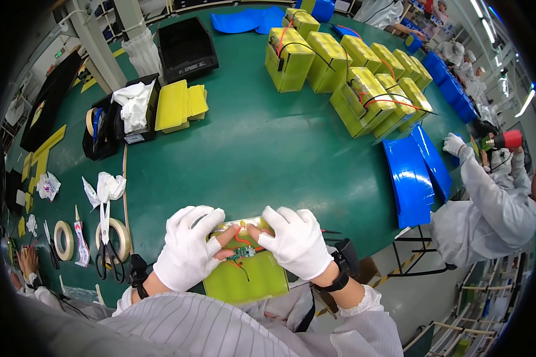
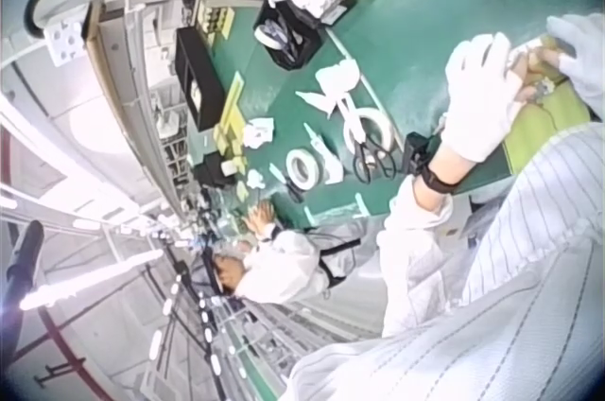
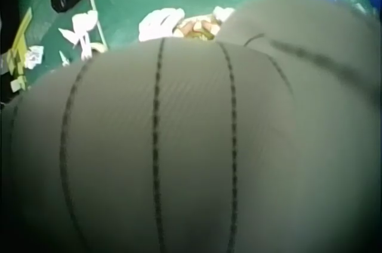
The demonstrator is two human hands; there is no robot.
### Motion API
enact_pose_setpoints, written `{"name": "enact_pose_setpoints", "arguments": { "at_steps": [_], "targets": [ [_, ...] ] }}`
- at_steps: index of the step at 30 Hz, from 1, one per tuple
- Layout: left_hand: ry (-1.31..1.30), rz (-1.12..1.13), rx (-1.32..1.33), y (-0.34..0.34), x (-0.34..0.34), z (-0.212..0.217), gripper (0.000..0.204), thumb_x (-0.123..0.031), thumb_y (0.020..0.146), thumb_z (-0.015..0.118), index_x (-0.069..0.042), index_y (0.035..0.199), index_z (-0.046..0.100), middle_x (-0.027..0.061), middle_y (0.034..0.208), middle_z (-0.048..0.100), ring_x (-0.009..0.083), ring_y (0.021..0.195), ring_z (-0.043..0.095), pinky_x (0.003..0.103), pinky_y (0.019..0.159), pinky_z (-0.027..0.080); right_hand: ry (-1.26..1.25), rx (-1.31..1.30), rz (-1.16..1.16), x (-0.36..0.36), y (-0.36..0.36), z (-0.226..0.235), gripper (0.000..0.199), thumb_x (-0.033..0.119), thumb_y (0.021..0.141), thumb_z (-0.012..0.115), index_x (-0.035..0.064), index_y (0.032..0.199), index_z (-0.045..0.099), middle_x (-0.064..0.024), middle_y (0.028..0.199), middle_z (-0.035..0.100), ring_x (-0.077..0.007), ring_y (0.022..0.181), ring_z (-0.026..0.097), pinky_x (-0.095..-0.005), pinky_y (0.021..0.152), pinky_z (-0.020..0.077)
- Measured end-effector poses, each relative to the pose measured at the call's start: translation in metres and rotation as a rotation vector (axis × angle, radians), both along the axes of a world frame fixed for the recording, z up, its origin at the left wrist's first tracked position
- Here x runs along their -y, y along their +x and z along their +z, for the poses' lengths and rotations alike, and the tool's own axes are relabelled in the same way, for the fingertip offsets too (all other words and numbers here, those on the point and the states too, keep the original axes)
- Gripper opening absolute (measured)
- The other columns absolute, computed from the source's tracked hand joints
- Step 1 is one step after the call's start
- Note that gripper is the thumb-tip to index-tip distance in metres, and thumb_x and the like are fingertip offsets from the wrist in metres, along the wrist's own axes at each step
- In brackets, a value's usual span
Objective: Assembling and applying adhesive and tape to electronic battery packs in a factory workshop.
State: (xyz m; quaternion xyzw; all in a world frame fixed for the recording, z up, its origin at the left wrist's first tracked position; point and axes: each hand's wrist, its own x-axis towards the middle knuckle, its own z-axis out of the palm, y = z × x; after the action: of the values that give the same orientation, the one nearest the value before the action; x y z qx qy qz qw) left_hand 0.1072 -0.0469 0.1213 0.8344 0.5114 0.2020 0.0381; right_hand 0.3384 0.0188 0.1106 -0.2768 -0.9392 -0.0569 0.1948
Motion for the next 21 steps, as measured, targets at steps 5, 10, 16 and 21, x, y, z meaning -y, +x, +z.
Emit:
{"name": "enact_pose_setpoints", "arguments": {
  "at_steps": [5, 10, 16, 21],
  "targets": [
    [0.009, 0.004, 0.014, 0.001, 0.000, 0.000, 0.052, -0.034, 0.064, 0.081, -0.018, 0.113, 0.072, 0.0062, 0.119, 0.056, 0.0271, 0.112, 0.053, 0.046, 0.098, 0.039, -0.004, -0.014, 0.011, 0.000, 0.000, 0.001, 0.025, 0.018, 0.076, 0.069, 0.0265, 0.099, 0.070, -0.0018, 0.096, 0.058, -0.0191, 0.075, 0.058, -0.0353, 0.059, 0.0392],
    [-0.004, 0.010, 0.054, 0.001, -0.002, 0.002, 0.048, -0.029, 0.065, 0.082, -0.017, 0.110, 0.072, 0.0057, 0.117, 0.057, 0.0271, 0.111, 0.055, 0.046, 0.096, 0.039, 0.014, -0.004, 0.014, -0.001, -0.001, 0.006, 0.007, 0.023, 0.083, 0.068, 0.0233, 0.090, 0.069, -0.0004, 0.088, 0.054, -0.0181, 0.074, 0.056, -0.0355, 0.056, 0.0382],
    [0.030, 0.337, 0.383, -0.011, 0.001, -0.014, 0.025, -0.013, 0.071, 0.081, -0.013, 0.093, 0.070, 0.0050, 0.112, 0.061, 0.0269, 0.108, 0.058, 0.040, 0.095, 0.042, -0.171, -0.248, 0.019, 0.000, 0.003, -0.007, 0.028, 0.010, 0.075, 0.068, 0.0246, 0.099, 0.072, 0.0001, 0.092, 0.060, -0.0215, 0.077, 0.058, -0.0371, 0.063, 0.0416],
    [-0.300, 0.368, 0.751, -0.020, -0.009, -0.024, 0.018, -0.008, 0.075, 0.079, -0.008, 0.088, 0.067, 0.0050, 0.109, 0.063, 0.0238, 0.107, 0.060, 0.035, 0.095, 0.047, -0.274, -0.499, -0.147, 0.001, 0.004, -0.009, 0.040, -0.008, 0.067, 0.059, 0.0108, 0.100, 0.072, -0.0056, 0.091, 0.065, -0.0256, 0.076, 0.059, -0.0366, 0.068, 0.0472]
  ]
}}
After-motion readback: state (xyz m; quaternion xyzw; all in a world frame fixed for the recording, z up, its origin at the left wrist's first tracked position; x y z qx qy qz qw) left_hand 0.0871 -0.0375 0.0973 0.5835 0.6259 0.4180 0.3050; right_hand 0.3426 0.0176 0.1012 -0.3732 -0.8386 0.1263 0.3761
